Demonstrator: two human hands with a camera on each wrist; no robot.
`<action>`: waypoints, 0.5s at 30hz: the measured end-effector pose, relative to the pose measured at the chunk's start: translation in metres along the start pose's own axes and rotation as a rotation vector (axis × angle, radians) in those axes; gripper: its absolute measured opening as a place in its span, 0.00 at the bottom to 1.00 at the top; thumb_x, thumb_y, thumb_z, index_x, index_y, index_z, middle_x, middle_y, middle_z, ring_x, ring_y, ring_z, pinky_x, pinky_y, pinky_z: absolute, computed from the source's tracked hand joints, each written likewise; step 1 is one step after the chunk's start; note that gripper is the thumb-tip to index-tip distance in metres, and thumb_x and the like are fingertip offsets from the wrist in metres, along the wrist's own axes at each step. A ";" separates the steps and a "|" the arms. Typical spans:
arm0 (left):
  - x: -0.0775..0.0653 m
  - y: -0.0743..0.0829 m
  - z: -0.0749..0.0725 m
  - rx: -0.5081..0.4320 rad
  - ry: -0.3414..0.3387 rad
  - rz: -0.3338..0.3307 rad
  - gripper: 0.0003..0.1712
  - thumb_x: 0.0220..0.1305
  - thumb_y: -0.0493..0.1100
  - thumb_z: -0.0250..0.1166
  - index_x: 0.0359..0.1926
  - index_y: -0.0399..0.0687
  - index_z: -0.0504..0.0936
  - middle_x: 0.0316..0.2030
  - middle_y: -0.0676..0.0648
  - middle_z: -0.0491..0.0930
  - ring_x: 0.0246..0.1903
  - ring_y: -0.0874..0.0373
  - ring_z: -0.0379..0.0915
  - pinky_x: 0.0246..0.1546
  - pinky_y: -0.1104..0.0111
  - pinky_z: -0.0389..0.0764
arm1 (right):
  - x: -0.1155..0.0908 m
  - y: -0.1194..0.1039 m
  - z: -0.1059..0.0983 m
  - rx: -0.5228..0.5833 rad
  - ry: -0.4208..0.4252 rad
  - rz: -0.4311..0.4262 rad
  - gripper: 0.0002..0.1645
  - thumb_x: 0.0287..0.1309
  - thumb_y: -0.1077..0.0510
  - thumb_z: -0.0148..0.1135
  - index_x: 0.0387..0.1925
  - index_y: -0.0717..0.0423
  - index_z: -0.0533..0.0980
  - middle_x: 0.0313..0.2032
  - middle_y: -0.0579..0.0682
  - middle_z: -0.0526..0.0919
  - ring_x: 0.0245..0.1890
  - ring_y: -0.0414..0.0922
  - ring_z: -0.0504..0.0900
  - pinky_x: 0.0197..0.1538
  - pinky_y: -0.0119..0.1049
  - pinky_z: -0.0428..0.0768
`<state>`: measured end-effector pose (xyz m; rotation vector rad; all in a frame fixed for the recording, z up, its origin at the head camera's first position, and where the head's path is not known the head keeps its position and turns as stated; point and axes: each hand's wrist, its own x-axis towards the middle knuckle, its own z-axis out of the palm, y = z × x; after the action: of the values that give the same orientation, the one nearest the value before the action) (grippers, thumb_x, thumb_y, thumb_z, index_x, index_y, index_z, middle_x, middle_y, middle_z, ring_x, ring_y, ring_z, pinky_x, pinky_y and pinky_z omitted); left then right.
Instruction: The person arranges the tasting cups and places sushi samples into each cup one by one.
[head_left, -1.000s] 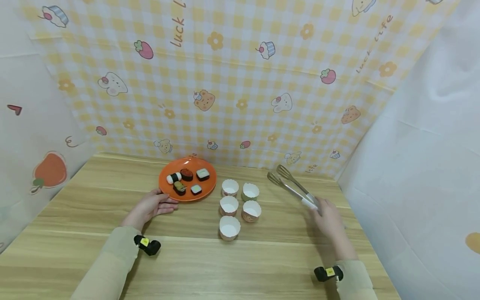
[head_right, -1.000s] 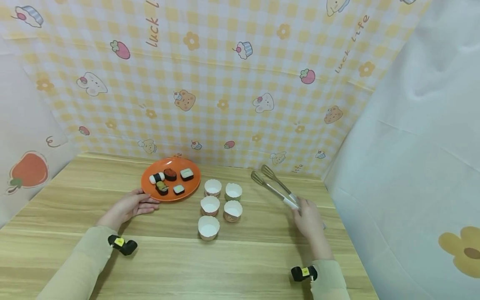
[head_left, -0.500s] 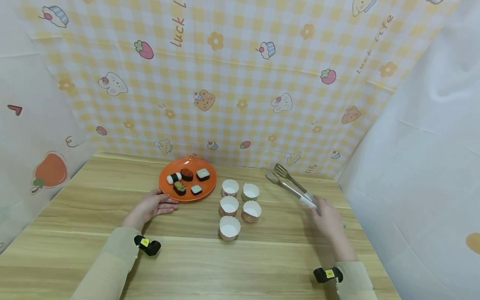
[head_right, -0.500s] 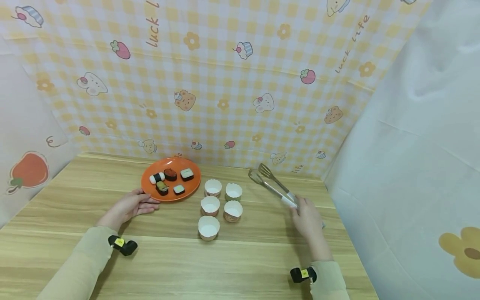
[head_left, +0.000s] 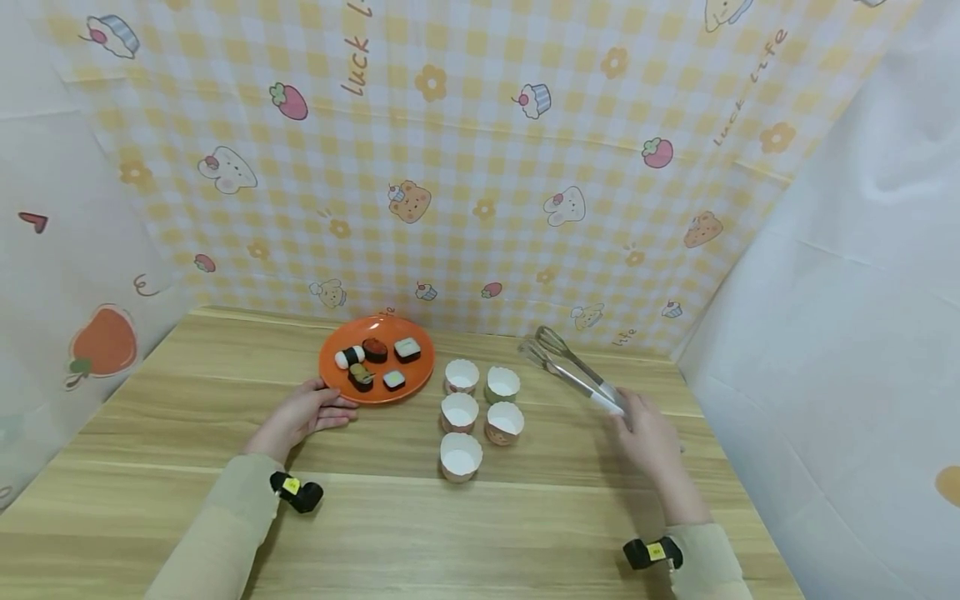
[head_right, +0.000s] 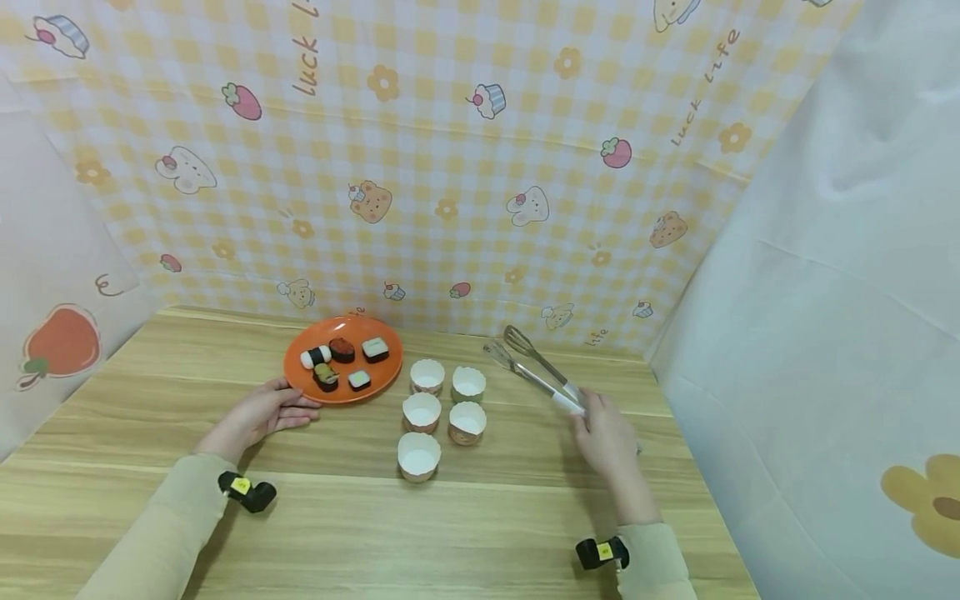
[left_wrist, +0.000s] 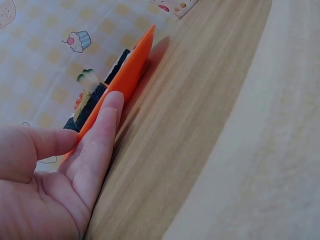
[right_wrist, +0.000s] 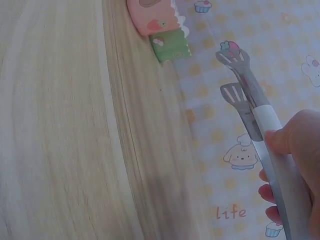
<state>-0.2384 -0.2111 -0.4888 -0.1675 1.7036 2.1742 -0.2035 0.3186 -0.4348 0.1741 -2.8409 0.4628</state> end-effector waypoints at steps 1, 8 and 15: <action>0.000 0.000 0.000 -0.001 -0.003 0.001 0.27 0.76 0.35 0.41 0.68 0.27 0.44 0.35 0.41 0.83 0.34 0.51 0.83 0.38 0.63 0.84 | 0.000 -0.001 0.000 0.001 0.000 -0.003 0.29 0.64 0.56 0.59 0.62 0.64 0.67 0.53 0.67 0.74 0.48 0.64 0.75 0.43 0.62 0.76; 0.001 0.000 0.001 0.003 -0.007 0.006 0.27 0.76 0.35 0.41 0.68 0.26 0.44 0.35 0.41 0.83 0.34 0.51 0.83 0.38 0.63 0.84 | -0.002 -0.009 0.000 0.008 0.018 -0.032 0.29 0.63 0.55 0.61 0.62 0.64 0.68 0.51 0.64 0.76 0.46 0.62 0.77 0.43 0.59 0.77; 0.000 -0.001 -0.001 0.007 0.005 0.010 0.26 0.76 0.35 0.40 0.67 0.27 0.45 0.35 0.41 0.83 0.34 0.51 0.83 0.38 0.63 0.84 | -0.003 -0.019 0.000 0.021 0.020 -0.053 0.29 0.62 0.55 0.62 0.61 0.63 0.69 0.50 0.62 0.76 0.44 0.60 0.78 0.41 0.57 0.78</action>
<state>-0.2386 -0.2115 -0.4897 -0.1623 1.7176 2.1770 -0.1972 0.3006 -0.4300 0.2471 -2.8054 0.4809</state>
